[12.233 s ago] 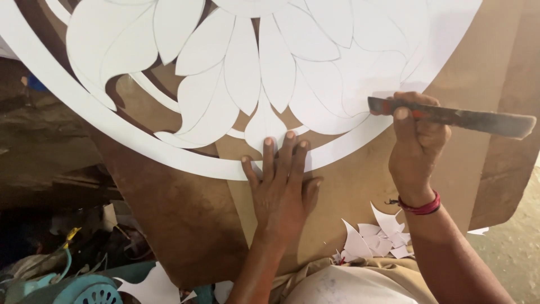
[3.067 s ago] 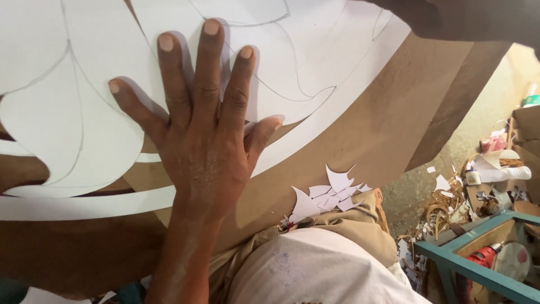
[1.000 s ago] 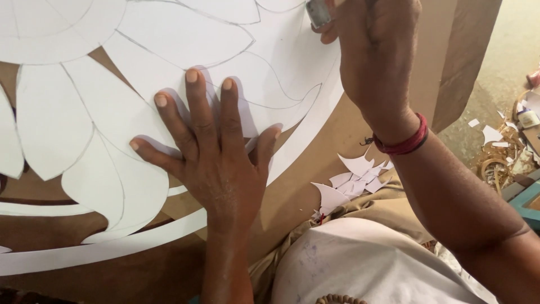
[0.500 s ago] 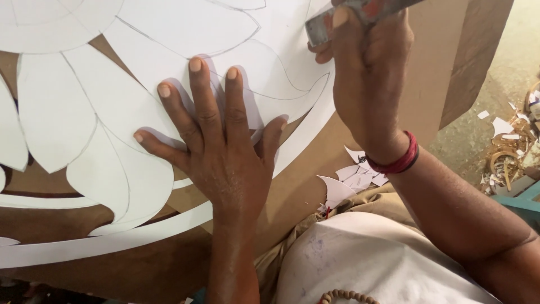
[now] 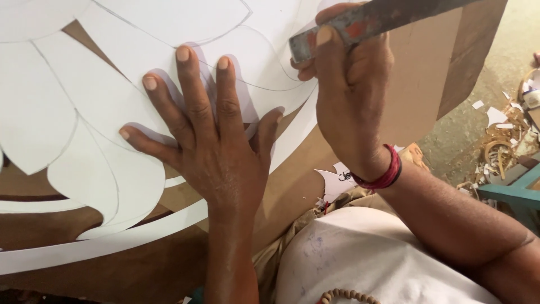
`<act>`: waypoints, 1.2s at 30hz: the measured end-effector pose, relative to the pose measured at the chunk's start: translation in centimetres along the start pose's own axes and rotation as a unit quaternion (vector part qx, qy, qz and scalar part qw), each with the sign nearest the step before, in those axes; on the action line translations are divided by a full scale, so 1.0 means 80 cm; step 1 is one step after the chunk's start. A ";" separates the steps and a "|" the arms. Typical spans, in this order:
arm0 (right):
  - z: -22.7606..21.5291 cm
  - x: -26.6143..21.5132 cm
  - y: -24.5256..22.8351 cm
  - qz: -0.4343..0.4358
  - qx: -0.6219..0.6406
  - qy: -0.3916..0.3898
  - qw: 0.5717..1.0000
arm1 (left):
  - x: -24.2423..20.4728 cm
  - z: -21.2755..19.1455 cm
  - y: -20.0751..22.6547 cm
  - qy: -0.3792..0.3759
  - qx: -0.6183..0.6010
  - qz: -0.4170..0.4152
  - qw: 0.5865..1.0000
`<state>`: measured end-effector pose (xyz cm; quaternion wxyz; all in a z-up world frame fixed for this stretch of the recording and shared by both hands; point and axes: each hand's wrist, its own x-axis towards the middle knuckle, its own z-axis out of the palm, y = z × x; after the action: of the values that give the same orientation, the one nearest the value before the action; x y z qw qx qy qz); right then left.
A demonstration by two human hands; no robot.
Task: Carve or cut a floral decorative pattern out of a white panel using a hand carving tool.
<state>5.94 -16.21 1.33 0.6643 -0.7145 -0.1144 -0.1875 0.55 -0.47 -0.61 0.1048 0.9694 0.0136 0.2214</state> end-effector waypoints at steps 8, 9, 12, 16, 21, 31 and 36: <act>0.006 -0.010 -0.005 0.004 -0.012 -0.002 1.000 | 0.006 -0.011 0.003 -0.038 -0.032 -0.017 0.999; 0.007 -0.011 -0.006 0.010 -0.014 -0.002 1.000 | 0.006 -0.011 0.002 -0.039 -0.034 -0.016 0.999; 0.009 -0.017 -0.006 0.016 -0.016 0.001 1.000 | 0.005 -0.008 0.002 -0.033 -0.024 -0.014 0.999; 0.006 -0.022 0.001 0.017 -0.020 -0.001 1.000 | 0.004 -0.005 0.003 -0.024 -0.016 -0.015 0.999; 0.003 -0.022 0.004 -0.011 -0.016 -0.020 1.000 | 0.005 -0.009 0.004 -0.038 -0.018 -0.018 0.999; -0.028 0.005 0.005 0.027 0.096 -0.035 0.994 | -0.001 -0.006 -0.002 0.015 -0.004 0.007 1.000; -0.026 0.051 -0.032 -0.078 0.069 -0.080 0.991 | -0.003 -0.015 0.000 0.015 -0.011 0.025 1.000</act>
<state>8.31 -18.42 5.46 0.6841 -0.6684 -0.2351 -0.1730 -0.17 -0.27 0.39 0.1094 0.9649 -0.0118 0.2385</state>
